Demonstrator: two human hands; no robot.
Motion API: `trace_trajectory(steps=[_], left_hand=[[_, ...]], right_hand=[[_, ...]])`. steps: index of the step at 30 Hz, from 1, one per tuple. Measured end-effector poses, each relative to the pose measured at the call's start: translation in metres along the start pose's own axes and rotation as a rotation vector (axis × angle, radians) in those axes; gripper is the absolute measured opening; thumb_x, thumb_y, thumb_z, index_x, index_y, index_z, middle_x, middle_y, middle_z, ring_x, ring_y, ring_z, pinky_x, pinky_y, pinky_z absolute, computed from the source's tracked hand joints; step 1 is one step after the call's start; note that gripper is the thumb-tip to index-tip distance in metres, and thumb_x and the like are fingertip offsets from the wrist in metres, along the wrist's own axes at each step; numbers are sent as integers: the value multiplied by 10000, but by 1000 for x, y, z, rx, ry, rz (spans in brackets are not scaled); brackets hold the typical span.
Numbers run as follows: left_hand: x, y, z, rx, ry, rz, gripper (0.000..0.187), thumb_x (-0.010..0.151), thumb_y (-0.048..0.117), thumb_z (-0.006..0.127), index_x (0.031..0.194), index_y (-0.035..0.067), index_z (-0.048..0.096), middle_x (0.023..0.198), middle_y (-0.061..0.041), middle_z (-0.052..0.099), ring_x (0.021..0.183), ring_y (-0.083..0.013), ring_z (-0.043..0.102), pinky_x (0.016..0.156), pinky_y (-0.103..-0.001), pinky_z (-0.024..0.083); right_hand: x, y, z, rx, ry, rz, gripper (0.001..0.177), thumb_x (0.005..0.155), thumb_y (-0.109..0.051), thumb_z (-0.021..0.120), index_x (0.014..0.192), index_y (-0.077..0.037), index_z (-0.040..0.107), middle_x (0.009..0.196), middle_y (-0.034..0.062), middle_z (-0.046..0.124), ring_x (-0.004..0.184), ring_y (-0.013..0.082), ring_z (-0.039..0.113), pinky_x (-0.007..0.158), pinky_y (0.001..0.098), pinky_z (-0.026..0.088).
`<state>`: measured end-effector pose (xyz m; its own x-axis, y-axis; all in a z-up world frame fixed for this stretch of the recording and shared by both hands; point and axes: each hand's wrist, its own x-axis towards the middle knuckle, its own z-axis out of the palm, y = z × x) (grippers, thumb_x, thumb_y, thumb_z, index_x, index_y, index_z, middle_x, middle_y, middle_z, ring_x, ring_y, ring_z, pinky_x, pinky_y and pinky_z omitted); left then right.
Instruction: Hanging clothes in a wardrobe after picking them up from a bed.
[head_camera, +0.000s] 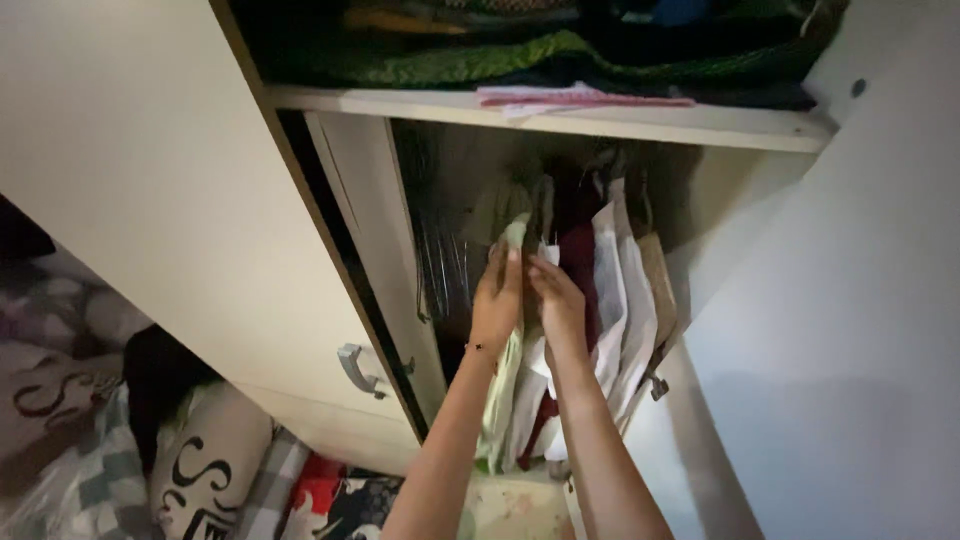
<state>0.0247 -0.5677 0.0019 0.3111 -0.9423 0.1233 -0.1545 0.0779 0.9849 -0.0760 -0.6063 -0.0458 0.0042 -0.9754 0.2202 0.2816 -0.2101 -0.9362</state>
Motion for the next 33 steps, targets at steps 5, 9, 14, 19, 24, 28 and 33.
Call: trace_trajectory(steps=[5, 9, 14, 19, 24, 28, 33], left_hand=[[-24, -9, -6, -112, 56, -16, 672, 1001, 516, 477, 1496, 64, 528, 1383, -258, 627, 1307, -381, 564, 1053, -414, 447], [-34, -34, -6, -74, 29, 65, 555, 1019, 390, 518, 1470, 66, 536, 1412, -154, 636, 1275, -241, 616, 1026, -341, 479], [-63, -26, -20, -129, 113, 209, 488, 1044, 304, 521, 1451, 39, 564, 1407, -144, 637, 1254, -214, 610, 1022, -337, 474], [-80, -26, -53, -355, 195, 157, 389, 1033, 269, 623, 1250, -43, 704, 1200, -141, 748, 1098, -187, 679, 954, -313, 526], [-104, -25, -103, -432, 430, 113, 342, 1017, 276, 617, 1181, -7, 718, 1034, -79, 755, 994, -152, 722, 903, -308, 582], [-134, -46, -139, -342, 616, 125, 339, 1055, 286, 607, 1178, -7, 726, 1011, -72, 731, 931, -137, 662, 870, -307, 544], [-188, -32, -199, -353, 738, 168, 344, 1053, 289, 562, 1156, 4, 726, 987, -68, 761, 961, -136, 722, 891, -292, 576]], right_hand=[[-38, 10, -4, -60, 143, 37, 268, 968, -58, 568, 1186, -6, 715, 1132, 90, 736, 1019, 173, 681, 864, 291, 528], [-56, -12, 1, -193, 245, -42, 214, 973, -20, 573, 1131, -15, 716, 1114, 83, 754, 1036, 165, 704, 917, 291, 551], [-72, -26, 6, -116, 231, -184, 195, 967, 17, 570, 1113, 5, 698, 1074, 88, 733, 1018, 173, 704, 929, 300, 558], [-85, -34, 24, -5, 223, -118, 140, 968, 10, 564, 1073, -3, 655, 1014, 77, 698, 910, 163, 682, 853, 313, 573], [-107, -28, 56, -82, 133, -304, 54, 987, 34, 592, 1012, 16, 636, 1032, 87, 638, 920, 169, 667, 866, 328, 578], [-131, -30, 85, 8, 21, -243, 55, 992, 39, 597, 1022, 22, 639, 986, 92, 679, 895, 170, 647, 866, 313, 543], [-175, -36, 144, 152, -97, -167, 59, 974, 35, 589, 1005, 0, 625, 964, 76, 679, 849, 142, 634, 815, 299, 539]])
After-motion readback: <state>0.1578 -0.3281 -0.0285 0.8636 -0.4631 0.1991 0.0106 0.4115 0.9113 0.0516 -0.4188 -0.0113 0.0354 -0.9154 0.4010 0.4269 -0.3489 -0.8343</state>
